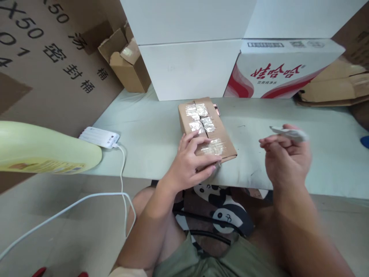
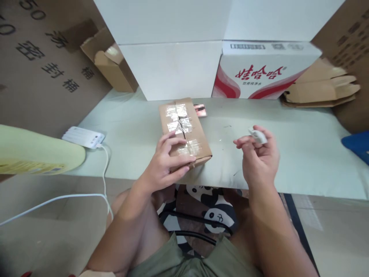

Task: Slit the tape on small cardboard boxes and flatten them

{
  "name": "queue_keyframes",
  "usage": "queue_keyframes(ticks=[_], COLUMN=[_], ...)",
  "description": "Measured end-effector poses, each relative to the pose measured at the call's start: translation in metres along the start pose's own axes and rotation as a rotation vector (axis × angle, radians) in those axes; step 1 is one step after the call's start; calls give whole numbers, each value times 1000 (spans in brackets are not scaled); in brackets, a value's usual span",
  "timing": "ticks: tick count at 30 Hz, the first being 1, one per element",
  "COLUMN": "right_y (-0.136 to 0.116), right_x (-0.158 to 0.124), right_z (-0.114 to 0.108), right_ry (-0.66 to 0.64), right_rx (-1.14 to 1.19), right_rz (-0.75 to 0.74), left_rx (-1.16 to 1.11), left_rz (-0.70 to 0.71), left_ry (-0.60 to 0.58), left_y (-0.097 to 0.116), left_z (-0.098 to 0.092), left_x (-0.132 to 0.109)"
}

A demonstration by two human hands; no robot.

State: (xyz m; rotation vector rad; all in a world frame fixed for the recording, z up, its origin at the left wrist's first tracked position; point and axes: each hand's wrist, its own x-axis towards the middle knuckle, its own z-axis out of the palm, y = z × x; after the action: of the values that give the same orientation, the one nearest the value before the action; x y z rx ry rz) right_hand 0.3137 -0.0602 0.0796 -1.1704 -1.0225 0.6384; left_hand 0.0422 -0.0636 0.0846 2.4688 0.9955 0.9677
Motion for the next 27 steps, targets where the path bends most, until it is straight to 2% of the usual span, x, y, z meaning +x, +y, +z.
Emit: queue_keyframes(ticks=[3, 6, 8, 11, 14, 17, 22, 27], right_y=[-25, -39, -42, -43, -44, -47, -49, -51], right_x=[-6, -17, -25, -34, -35, -33, -35, -36], right_z=[13, 20, 20, 16, 12, 13, 18, 19], right_ry=[53, -27, -92, -170, -294, -395, -430, -479], right_rx=[56, 161, 130, -46, -210, -265, -277, -339], right_rz=[-135, -227, -213, -142, -125, -127, -89, -130], left_rx=[19, 19, 10, -3, -23, -29, -16, -12], left_rz=[6, 23, 42, 22, 0, 4, 28, 36], left_ry=[8, 63, 97, 138, 216, 278, 301, 331], left_y=[3, 2, 0, -3, -3, -3, -2, 0], left_z=[8, 13, 15, 19, 23, 26, 27, 26], left_x=[0, 0, 0, 0, 1, 2, 4, 5])
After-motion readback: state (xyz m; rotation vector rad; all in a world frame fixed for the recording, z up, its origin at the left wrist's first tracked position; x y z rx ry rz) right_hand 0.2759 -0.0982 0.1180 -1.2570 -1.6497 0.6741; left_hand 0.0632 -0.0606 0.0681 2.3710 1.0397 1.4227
